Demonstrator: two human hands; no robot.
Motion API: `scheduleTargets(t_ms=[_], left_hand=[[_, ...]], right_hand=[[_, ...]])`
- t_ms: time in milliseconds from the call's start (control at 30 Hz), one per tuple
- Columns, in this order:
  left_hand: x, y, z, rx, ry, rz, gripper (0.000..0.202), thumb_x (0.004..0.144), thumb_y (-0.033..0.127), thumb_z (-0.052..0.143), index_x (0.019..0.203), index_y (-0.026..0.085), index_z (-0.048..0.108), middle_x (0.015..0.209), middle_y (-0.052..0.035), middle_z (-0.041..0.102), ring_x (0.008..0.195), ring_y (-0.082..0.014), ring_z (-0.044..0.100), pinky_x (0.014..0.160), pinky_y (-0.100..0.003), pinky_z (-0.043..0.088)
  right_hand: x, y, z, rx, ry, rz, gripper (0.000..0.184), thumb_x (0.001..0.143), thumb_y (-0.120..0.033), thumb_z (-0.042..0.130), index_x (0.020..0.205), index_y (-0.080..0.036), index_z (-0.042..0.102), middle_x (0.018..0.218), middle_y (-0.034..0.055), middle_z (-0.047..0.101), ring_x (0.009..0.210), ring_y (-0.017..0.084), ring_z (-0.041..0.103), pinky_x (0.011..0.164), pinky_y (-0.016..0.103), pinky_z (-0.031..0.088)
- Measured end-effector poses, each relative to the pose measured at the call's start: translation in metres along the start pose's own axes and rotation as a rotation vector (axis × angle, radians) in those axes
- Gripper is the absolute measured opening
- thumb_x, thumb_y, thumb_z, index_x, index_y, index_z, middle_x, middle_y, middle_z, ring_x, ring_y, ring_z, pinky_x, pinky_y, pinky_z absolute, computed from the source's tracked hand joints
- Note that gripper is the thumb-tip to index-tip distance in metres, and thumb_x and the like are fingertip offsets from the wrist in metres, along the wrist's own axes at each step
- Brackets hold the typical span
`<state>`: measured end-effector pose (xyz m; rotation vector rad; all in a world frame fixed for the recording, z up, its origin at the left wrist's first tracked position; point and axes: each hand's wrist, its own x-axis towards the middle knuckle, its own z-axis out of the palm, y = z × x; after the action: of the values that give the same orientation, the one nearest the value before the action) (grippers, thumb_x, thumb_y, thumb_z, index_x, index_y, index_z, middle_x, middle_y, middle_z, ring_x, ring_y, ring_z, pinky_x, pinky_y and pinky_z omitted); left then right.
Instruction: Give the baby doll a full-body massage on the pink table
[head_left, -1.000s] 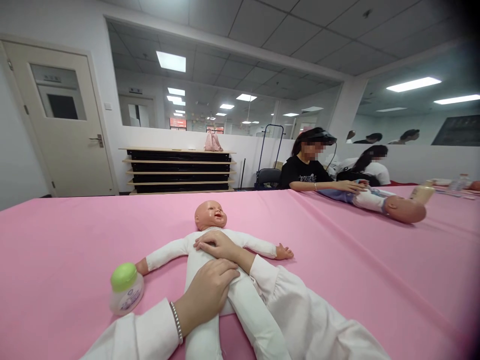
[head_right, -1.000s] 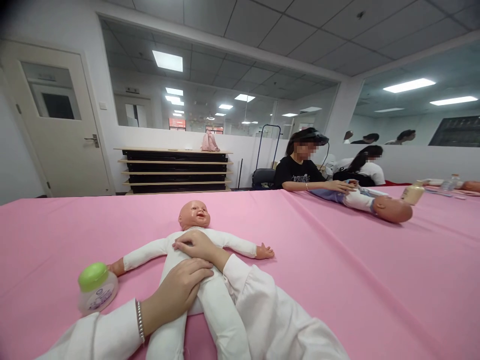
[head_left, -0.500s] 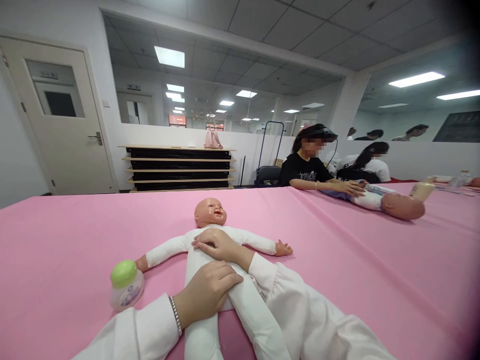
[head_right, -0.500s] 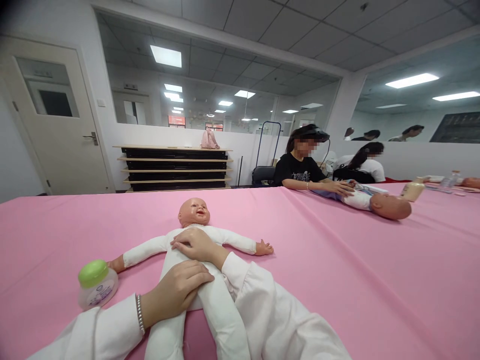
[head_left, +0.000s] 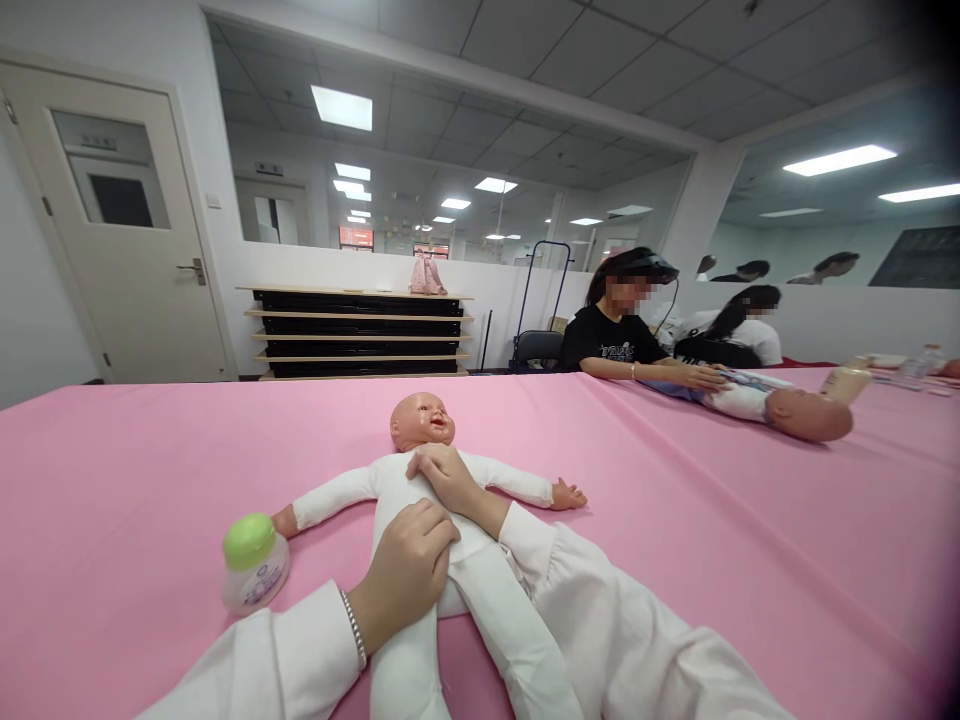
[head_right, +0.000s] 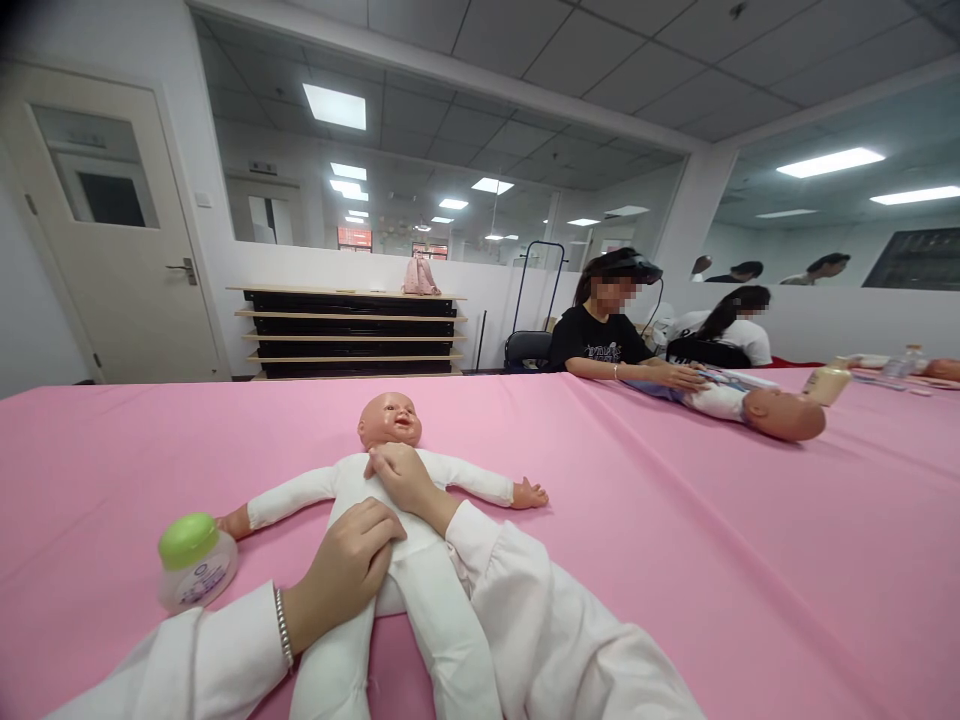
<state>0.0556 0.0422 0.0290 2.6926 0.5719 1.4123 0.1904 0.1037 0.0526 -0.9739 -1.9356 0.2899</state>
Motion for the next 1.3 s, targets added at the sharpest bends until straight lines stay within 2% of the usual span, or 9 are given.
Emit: scheduleTargets(t_ms=[100, 200, 367, 533, 767, 933, 1100, 1167, 1300], left_hand=[[0.000, -0.001, -0.001, -0.079, -0.032, 0.133, 0.027, 0.082, 0.005, 0.036, 0.074, 0.016, 0.060, 0.070, -0.0043, 0.060, 0.068, -0.0151, 0.052, 0.060, -0.027, 0.044], [0.003, -0.001, -0.004, -0.175, -0.116, 0.196, 0.025, 0.082, 0.006, 0.037, 0.082, 0.016, 0.061, 0.077, -0.0046, 0.064, 0.071, -0.0148, 0.056, 0.064, -0.027, 0.047], [0.005, 0.000, -0.004, -0.204, -0.245, 0.115, 0.031, 0.080, 0.006, 0.041, 0.100, 0.018, 0.061, 0.103, -0.0043, 0.068, 0.098, -0.0163, 0.060, 0.088, -0.033, 0.048], [0.004, 0.000, 0.000, -0.136, -0.211, 0.040, 0.030, 0.078, 0.004, 0.043, 0.097, 0.018, 0.062, 0.107, -0.0040, 0.067, 0.099, -0.0181, 0.060, 0.088, -0.036, 0.047], [0.000, -0.002, -0.002, -0.089, -0.056, 0.168, 0.026, 0.083, 0.006, 0.038, 0.079, 0.016, 0.061, 0.077, -0.0048, 0.066, 0.074, -0.0157, 0.058, 0.066, -0.029, 0.049], [0.002, -0.002, -0.005, -0.182, -0.132, 0.266, 0.030, 0.083, 0.004, 0.037, 0.096, 0.016, 0.061, 0.093, -0.0052, 0.069, 0.086, -0.0143, 0.063, 0.078, -0.029, 0.051], [0.005, 0.001, -0.004, -0.141, -0.160, 0.167, 0.030, 0.083, 0.007, 0.039, 0.100, 0.017, 0.061, 0.100, -0.0059, 0.069, 0.097, -0.0168, 0.062, 0.085, -0.033, 0.050], [0.004, 0.001, -0.003, -0.100, -0.136, 0.114, 0.030, 0.081, 0.006, 0.039, 0.098, 0.017, 0.062, 0.098, -0.0061, 0.069, 0.094, -0.0178, 0.063, 0.083, -0.034, 0.051], [0.001, 0.001, -0.003, -0.015, -0.053, 0.099, 0.026, 0.080, 0.005, 0.037, 0.080, 0.016, 0.061, 0.077, -0.0058, 0.066, 0.073, -0.0177, 0.059, 0.065, -0.032, 0.050]], right_hand=[[0.001, -0.004, -0.003, -0.011, -0.259, -0.173, 0.042, 0.094, -0.039, 0.038, 0.077, -0.016, 0.068, 0.082, 0.0055, 0.071, 0.081, 0.015, 0.064, 0.082, 0.029, 0.046], [0.003, -0.004, -0.001, -0.093, -0.347, -0.203, 0.026, 0.090, -0.027, 0.046, 0.089, -0.018, 0.070, 0.098, 0.0042, 0.071, 0.099, 0.016, 0.063, 0.091, 0.030, 0.043], [0.004, 0.006, 0.006, -0.172, -0.203, -0.090, 0.024, 0.089, -0.022, 0.047, 0.087, -0.018, 0.070, 0.098, 0.0042, 0.071, 0.101, 0.018, 0.062, 0.097, 0.035, 0.040], [0.003, 0.009, 0.005, 0.008, -0.077, -0.032, 0.053, 0.096, -0.042, 0.027, 0.075, -0.015, 0.067, 0.083, 0.0068, 0.071, 0.085, 0.016, 0.064, 0.087, 0.032, 0.046], [0.000, -0.004, -0.003, 0.039, -0.250, -0.109, 0.057, 0.094, -0.052, 0.028, 0.074, -0.016, 0.068, 0.084, 0.0064, 0.071, 0.083, 0.015, 0.064, 0.085, 0.030, 0.046], [0.003, -0.005, -0.001, -0.112, -0.310, -0.114, 0.052, 0.096, -0.045, 0.027, 0.091, -0.018, 0.071, 0.104, 0.0056, 0.070, 0.104, 0.018, 0.060, 0.099, 0.036, 0.039], [0.006, -0.001, 0.003, -0.206, -0.332, -0.018, 0.053, 0.098, -0.042, 0.021, 0.101, -0.022, 0.070, 0.124, 0.0035, 0.061, 0.121, 0.018, 0.050, 0.107, 0.039, 0.030], [0.006, 0.001, 0.004, -0.164, -0.299, -0.013, 0.057, 0.097, -0.047, 0.020, 0.096, -0.021, 0.071, 0.119, 0.0044, 0.064, 0.117, 0.018, 0.053, 0.106, 0.038, 0.032], [0.002, 0.001, 0.002, 0.049, -0.198, -0.020, 0.070, 0.093, -0.058, 0.017, 0.065, -0.017, 0.065, 0.079, 0.0071, 0.071, 0.089, 0.016, 0.064, 0.091, 0.032, 0.045]])
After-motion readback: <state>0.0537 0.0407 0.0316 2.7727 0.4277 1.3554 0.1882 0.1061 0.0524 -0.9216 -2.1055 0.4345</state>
